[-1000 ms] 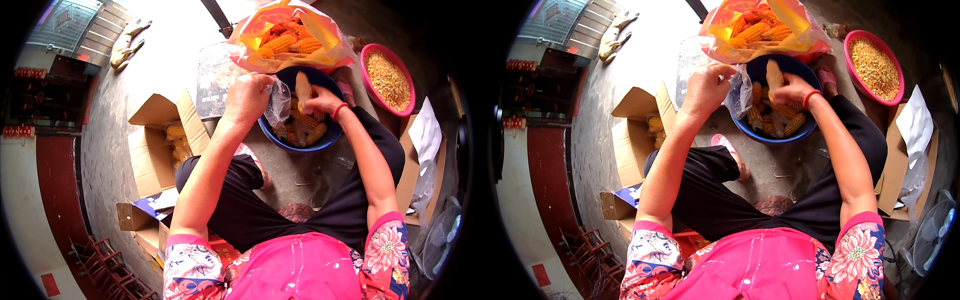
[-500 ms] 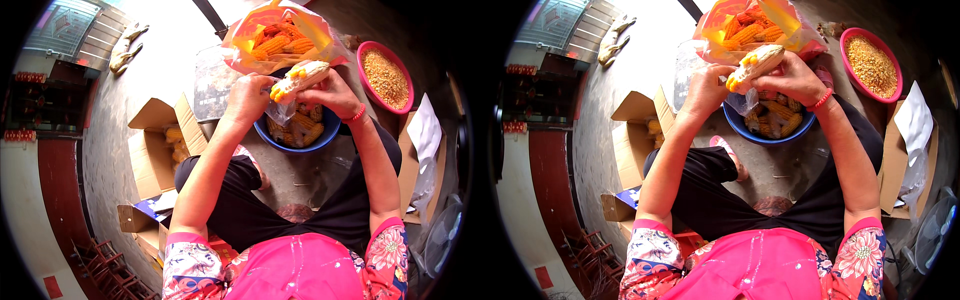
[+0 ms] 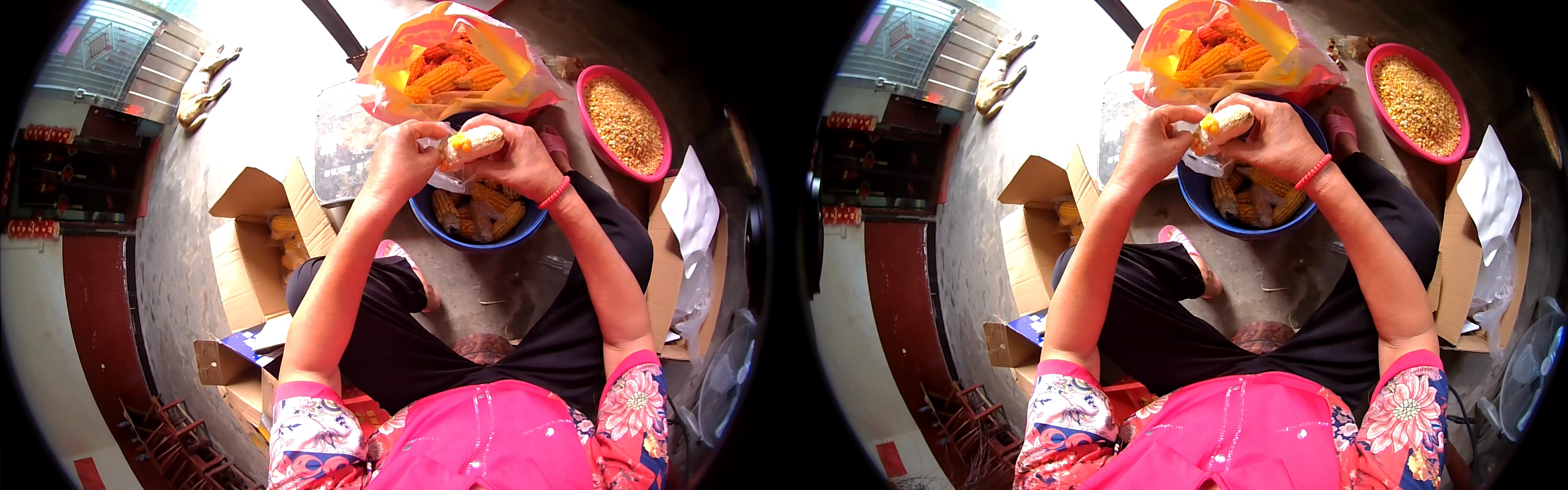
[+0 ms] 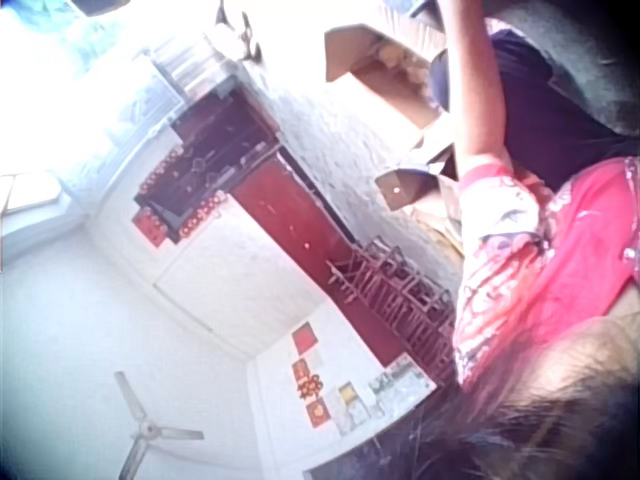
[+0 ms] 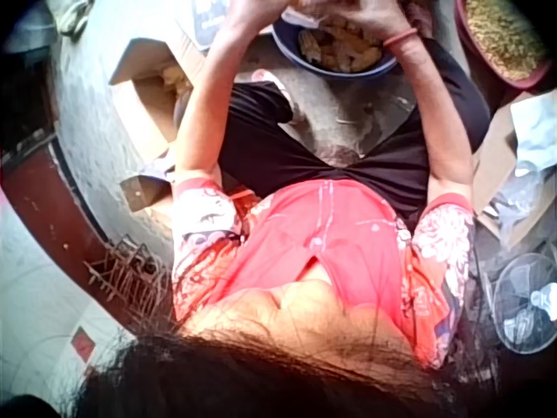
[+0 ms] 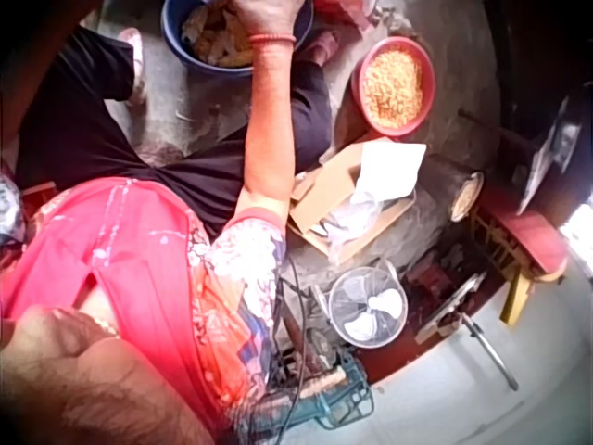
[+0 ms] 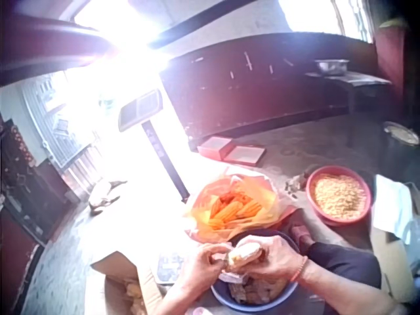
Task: The person picks up corn cobs from a blue bucket and places them into individual clear plastic bags by hand.
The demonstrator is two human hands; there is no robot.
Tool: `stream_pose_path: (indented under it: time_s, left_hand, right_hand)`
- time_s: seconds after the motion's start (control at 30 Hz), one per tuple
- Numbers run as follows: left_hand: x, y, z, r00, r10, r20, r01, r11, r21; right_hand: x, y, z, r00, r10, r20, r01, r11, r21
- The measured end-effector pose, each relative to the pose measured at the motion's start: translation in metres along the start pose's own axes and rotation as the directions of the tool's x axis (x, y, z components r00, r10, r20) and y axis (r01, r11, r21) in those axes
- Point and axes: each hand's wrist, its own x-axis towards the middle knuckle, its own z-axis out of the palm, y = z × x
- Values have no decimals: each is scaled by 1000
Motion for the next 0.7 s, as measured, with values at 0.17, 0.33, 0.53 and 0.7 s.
stream_pose_path:
  time_s: [0.17,0.33,0.53,0.7]
  left_hand:
    - [3,3,0,998,-50,39,54,994,-97]
    - [5,2,1,995,-103,11,103,968,-227]
    - [2,10,11,936,303,-177,-315,948,-39]
    - [-5,21,22,870,461,-174,-456,887,71]
  right_hand:
    - [-2,1,12,985,-163,-59,141,949,-282]
    - [-2,26,26,989,-22,-146,42,990,136]
    - [-4,18,27,930,323,-175,-222,873,434]
    - [-3,15,22,885,438,-160,-219,693,687]
